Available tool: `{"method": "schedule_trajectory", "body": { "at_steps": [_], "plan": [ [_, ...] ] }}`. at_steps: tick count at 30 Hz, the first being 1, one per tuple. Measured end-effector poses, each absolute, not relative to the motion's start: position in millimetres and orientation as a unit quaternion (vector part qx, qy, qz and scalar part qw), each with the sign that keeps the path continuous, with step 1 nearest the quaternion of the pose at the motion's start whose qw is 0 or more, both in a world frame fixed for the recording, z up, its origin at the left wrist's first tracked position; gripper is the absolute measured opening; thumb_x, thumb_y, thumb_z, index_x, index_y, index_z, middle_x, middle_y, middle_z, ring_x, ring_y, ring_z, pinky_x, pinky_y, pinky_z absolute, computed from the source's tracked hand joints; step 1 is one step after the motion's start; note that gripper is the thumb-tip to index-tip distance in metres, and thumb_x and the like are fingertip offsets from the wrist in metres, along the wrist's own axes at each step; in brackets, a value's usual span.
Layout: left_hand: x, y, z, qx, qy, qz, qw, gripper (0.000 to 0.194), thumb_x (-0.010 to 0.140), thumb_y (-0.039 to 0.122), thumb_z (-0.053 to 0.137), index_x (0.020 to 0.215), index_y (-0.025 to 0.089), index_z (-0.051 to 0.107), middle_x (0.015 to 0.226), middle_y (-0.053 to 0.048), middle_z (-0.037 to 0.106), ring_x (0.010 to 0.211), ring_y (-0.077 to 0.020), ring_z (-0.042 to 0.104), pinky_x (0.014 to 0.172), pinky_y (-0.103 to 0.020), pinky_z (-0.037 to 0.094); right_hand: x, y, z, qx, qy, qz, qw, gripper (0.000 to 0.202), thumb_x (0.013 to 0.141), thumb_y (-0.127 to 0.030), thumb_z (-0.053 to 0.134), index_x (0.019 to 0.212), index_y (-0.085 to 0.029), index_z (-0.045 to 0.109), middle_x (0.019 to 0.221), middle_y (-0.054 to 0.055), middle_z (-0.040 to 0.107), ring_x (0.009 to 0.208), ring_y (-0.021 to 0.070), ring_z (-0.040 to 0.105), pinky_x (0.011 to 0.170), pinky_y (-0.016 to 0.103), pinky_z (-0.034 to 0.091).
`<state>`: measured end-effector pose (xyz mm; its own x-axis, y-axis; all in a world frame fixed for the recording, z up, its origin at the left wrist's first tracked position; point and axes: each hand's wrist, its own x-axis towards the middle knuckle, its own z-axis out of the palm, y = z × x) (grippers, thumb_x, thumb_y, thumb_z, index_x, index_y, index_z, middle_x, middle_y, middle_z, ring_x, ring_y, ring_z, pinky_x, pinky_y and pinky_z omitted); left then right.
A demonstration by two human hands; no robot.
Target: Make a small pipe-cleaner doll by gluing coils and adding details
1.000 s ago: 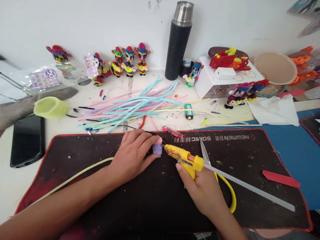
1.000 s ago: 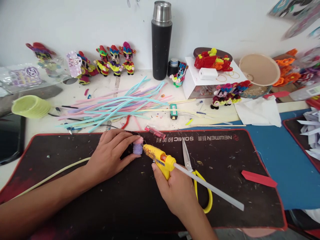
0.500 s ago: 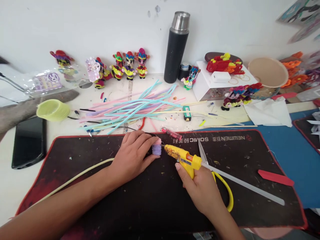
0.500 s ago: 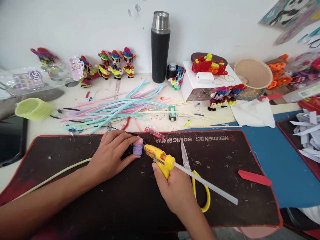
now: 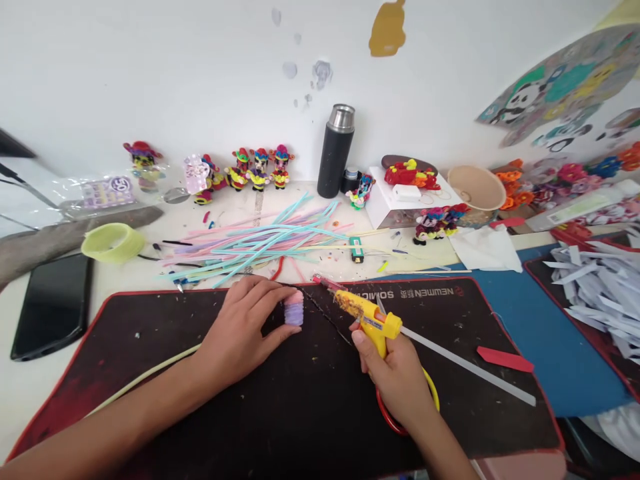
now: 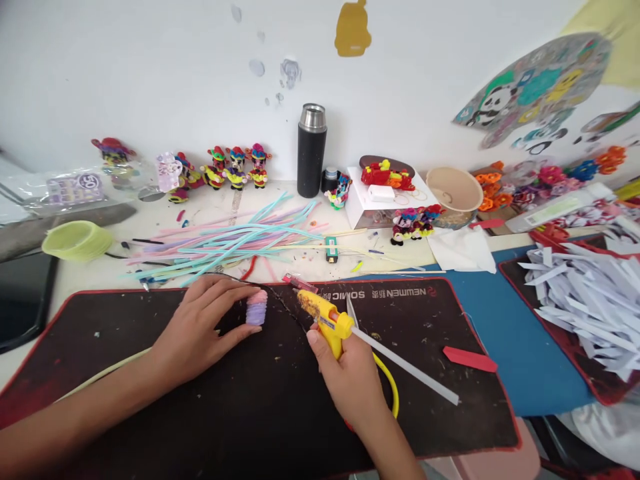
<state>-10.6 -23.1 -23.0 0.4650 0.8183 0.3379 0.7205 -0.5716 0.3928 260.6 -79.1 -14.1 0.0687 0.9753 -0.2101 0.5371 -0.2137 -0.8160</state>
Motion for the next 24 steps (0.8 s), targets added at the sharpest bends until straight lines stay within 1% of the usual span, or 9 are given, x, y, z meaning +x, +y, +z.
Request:
{"method": "schedule_trajectory", "body": {
  "at_steps": [3, 5, 8, 11, 14, 17, 18, 22, 24],
  "plan": [
    [-24, -23, -17, 0.848, 0.458, 0.254, 0.082, 0.038, 0.099, 0.039, 0.071, 0.13, 0.019, 0.065, 0.12, -0.01, 0.074, 0.115, -0.0318, 0.06, 0.104, -0.046, 0.046, 268, -71, -8, -0.689, -0.589, 0.32, 0.275, 0.055, 0.1, -0.067, 0.052, 0.104, -0.019, 0.079, 0.069, 0.006, 0.073, 0.064, 0.0267, 0.069, 0.061, 0.033, 0.05],
    [-33, -25, -17, 0.844, 0.466, 0.258, 0.066, 0.038, 0.1, 0.043, 0.07, 0.129, 0.02, 0.066, 0.119, -0.011, 0.074, 0.114, -0.0321, 0.06, 0.103, -0.046, 0.046, 272, -63, -6, -0.699, -0.62, 0.259, 0.246, 0.051, 0.099, -0.064, 0.053, 0.105, -0.02, 0.079, 0.081, 0.009, 0.079, 0.077, 0.0306, 0.075, 0.067, 0.035, 0.053],
    [-42, -31, -23, 0.842, 0.469, 0.26, 0.062, 0.04, 0.1, 0.044, 0.069, 0.132, 0.02, 0.064, 0.122, -0.011, 0.073, 0.115, -0.0323, 0.06, 0.105, -0.047, 0.046, 277, -50, -7, -0.721, -0.652, 0.159, 0.174, 0.046, 0.1, -0.058, 0.052, 0.109, -0.02, 0.076, 0.081, 0.01, 0.079, 0.075, 0.0324, 0.076, 0.064, 0.035, 0.05],
    [-43, -43, -32, 0.845, 0.46, 0.259, 0.085, 0.042, 0.1, 0.042, 0.07, 0.135, 0.02, 0.063, 0.123, -0.011, 0.074, 0.117, -0.0321, 0.061, 0.107, -0.048, 0.046, 281, -41, -11, -0.723, -0.672, 0.104, 0.124, 0.039, 0.103, -0.052, 0.052, 0.114, -0.021, 0.074, 0.082, 0.01, 0.079, 0.076, 0.0322, 0.077, 0.062, 0.033, 0.048],
    [-41, -53, -40, 0.851, 0.447, 0.254, 0.109, 0.042, 0.1, 0.041, 0.07, 0.136, 0.021, 0.062, 0.123, -0.011, 0.074, 0.116, -0.0314, 0.06, 0.105, -0.048, 0.047, 282, -38, -12, -0.701, -0.699, 0.109, 0.092, 0.035, 0.103, -0.049, 0.054, 0.117, -0.021, 0.071, 0.093, 0.01, 0.081, 0.08, 0.0314, 0.078, 0.064, 0.033, 0.048],
    [-38, -58, -44, 0.856, 0.438, 0.244, 0.128, 0.041, 0.101, 0.038, 0.068, 0.138, 0.022, 0.062, 0.124, -0.011, 0.073, 0.116, -0.0307, 0.061, 0.104, -0.048, 0.048, 283, -40, -7, -0.672, -0.721, 0.147, 0.078, 0.035, 0.103, -0.046, 0.058, 0.123, -0.021, 0.07, 0.108, 0.01, 0.081, 0.09, 0.0299, 0.078, 0.071, 0.033, 0.05],
    [-38, -58, -45, 0.856, 0.436, 0.243, 0.132, 0.041, 0.101, 0.038, 0.068, 0.138, 0.022, 0.062, 0.124, -0.011, 0.073, 0.116, -0.0307, 0.061, 0.104, -0.048, 0.048, 283, -42, -6, -0.663, -0.727, 0.161, 0.076, 0.036, 0.103, -0.047, 0.058, 0.125, -0.022, 0.07, 0.109, 0.01, 0.081, 0.09, 0.0289, 0.078, 0.071, 0.033, 0.05],
    [-36, -61, -47, 0.858, 0.431, 0.238, 0.148, 0.043, 0.097, 0.033, 0.071, 0.138, 0.022, 0.062, 0.125, -0.01, 0.073, 0.116, -0.0308, 0.061, 0.104, -0.048, 0.048, 284, -48, 1, -0.645, -0.726, 0.223, 0.08, 0.04, 0.102, -0.051, 0.06, 0.125, -0.021, 0.073, 0.09, 0.005, 0.078, 0.072, 0.0232, 0.071, 0.066, 0.032, 0.049],
    [-36, -63, -48, 0.859, 0.428, 0.236, 0.155, 0.044, 0.097, 0.031, 0.072, 0.139, 0.022, 0.061, 0.126, -0.009, 0.073, 0.117, -0.0306, 0.061, 0.105, -0.048, 0.047, 285, -50, 5, -0.651, -0.711, 0.24, 0.113, 0.037, 0.102, -0.049, 0.061, 0.119, -0.021, 0.076, 0.086, 0.004, 0.077, 0.069, 0.0215, 0.069, 0.066, 0.032, 0.049]
  ]
}}
